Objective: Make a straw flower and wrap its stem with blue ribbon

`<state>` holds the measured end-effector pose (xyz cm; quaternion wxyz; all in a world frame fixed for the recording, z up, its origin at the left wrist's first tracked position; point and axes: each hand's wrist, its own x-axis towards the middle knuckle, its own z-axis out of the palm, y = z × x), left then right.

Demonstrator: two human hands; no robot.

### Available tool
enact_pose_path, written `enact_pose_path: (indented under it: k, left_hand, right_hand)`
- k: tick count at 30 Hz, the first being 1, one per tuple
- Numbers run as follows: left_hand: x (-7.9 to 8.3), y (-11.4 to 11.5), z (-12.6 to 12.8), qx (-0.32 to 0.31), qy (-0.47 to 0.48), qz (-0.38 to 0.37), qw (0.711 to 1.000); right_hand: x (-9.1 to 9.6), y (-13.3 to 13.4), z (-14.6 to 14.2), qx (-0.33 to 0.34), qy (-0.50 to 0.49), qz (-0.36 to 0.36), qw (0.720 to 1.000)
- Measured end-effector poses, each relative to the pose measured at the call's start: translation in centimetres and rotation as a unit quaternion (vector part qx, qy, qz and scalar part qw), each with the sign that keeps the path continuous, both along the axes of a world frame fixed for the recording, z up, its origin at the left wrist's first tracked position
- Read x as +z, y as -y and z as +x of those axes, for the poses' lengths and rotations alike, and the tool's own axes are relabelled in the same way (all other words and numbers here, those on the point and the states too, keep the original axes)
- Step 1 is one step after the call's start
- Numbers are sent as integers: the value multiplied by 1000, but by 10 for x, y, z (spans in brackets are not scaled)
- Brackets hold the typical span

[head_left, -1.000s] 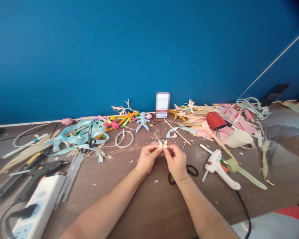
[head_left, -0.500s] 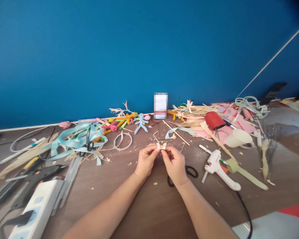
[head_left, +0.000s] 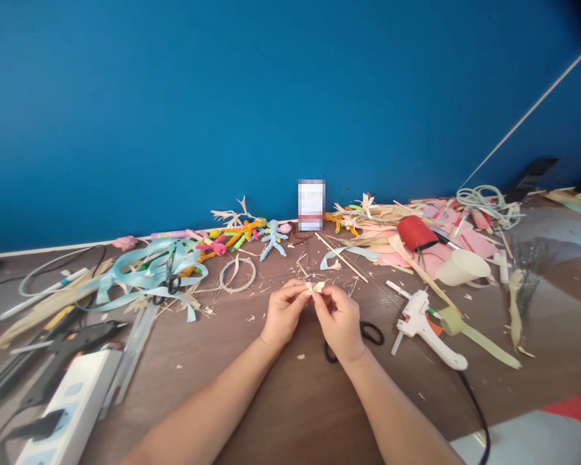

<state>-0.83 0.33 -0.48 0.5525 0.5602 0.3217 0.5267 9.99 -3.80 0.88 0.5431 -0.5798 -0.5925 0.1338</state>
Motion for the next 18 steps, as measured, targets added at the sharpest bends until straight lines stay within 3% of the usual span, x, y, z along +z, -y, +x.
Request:
enact_pose_path:
  k: [18]
  left_hand:
    - [2, -1, -2, 0, -53, 15, 998]
  right_hand:
    - [1, 1, 3, 16, 41, -3, 999]
